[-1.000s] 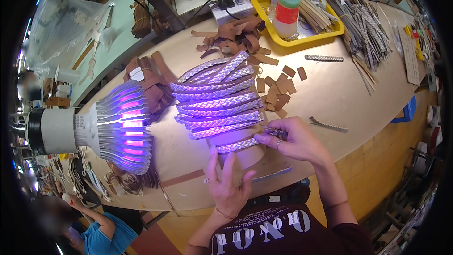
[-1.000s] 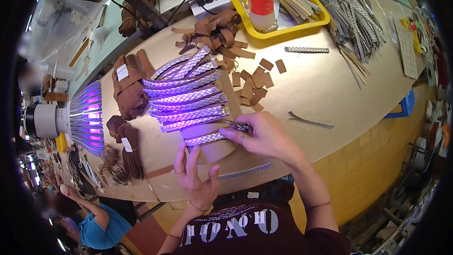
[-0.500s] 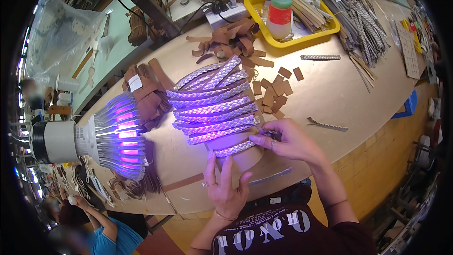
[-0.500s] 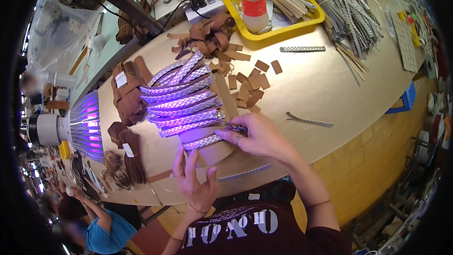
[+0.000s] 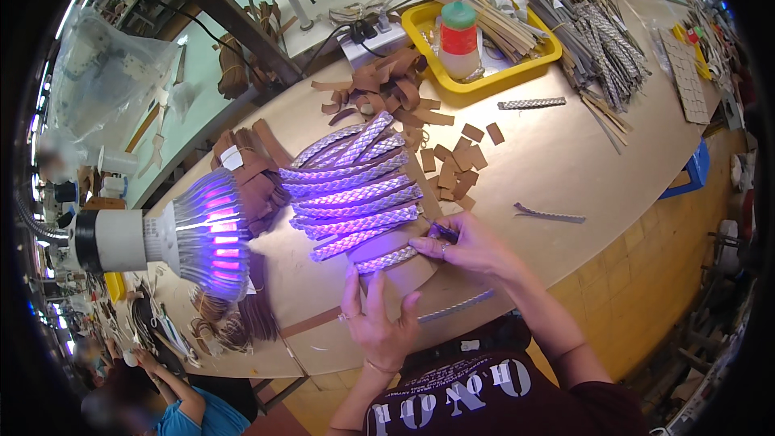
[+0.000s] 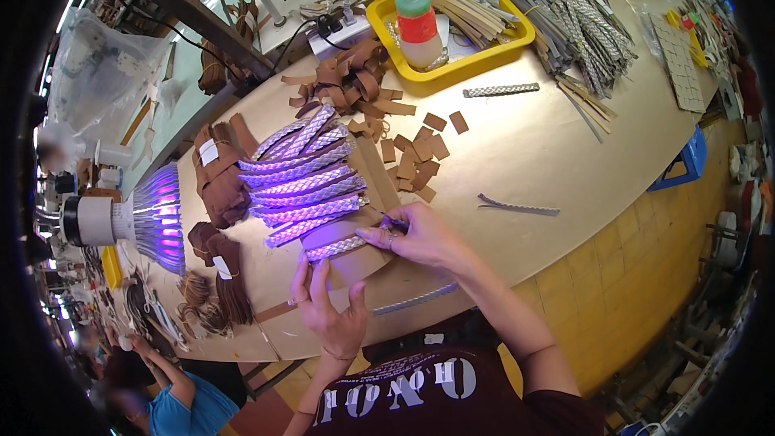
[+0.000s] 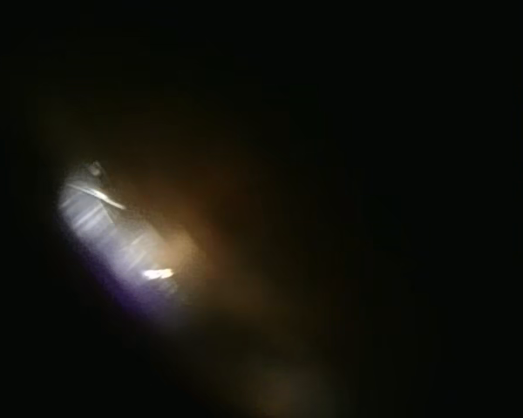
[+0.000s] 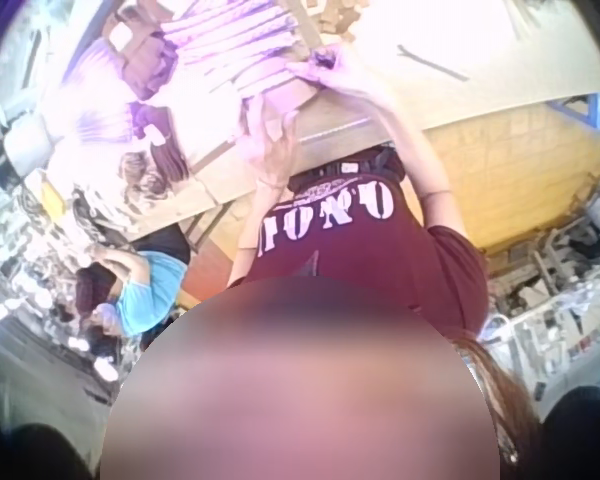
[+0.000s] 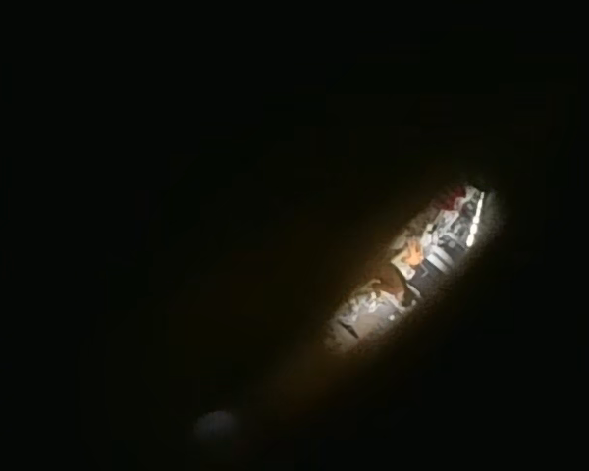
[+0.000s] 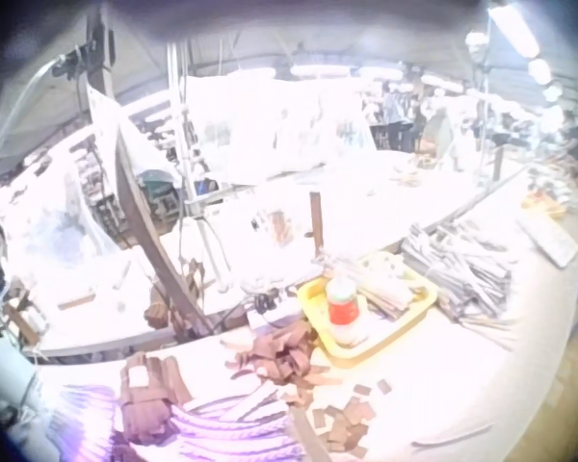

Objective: The person repeatedly measures and cuts braided cords using a utility knife, then wraps each piece around a cardboard tube under a UV lamp. They handle small cardboard pieces and bundles of cords, stacking finished units on the table.

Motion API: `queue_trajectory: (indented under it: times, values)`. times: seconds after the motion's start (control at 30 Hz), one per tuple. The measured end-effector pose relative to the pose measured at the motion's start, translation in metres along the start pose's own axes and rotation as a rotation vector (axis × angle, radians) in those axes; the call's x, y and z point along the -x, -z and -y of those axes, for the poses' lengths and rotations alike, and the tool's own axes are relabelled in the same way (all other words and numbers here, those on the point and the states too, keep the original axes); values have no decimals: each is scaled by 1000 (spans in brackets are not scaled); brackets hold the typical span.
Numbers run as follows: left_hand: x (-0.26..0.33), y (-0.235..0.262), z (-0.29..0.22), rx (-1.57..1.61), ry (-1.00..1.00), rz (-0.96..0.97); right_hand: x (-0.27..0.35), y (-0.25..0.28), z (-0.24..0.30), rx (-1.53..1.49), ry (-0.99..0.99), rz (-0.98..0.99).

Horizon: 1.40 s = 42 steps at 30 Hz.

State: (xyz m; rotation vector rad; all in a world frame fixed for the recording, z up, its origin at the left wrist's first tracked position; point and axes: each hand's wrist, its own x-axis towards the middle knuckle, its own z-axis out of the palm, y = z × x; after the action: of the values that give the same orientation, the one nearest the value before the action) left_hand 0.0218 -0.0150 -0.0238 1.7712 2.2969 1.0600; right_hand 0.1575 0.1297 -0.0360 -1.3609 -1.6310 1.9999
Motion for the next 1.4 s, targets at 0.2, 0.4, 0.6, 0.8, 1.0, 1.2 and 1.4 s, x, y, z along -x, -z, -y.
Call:
queue_trajectory:
  times: [0.2, 0.4, 0.6, 0.8, 1.0, 1.2, 1.4]
  values:
    - [9, 17, -4, 27, 43, -6, 26, -15, 11, 70, 107, -89]
    - [12, 13, -11, -44, -108, 86, 25, -17, 31, 165, 82, 15]
    - [1, 9, -8, -63, -127, 160, 25, -9, 28, -28, 120, 69]
    - [2, 6, -9, -87, -138, 157, 19, -5, 20, -13, 95, 34]
    - [0, 4, -10, -157, -179, 139, 12, -4, 16, 21, 99, 37]
    - [-3, 4, -12, -261, -217, 143, 9, -1, 16, 26, 80, 63]
    - [-7, 4, -20, -404, -239, 150, 19, -3, 26, 100, 124, -20]
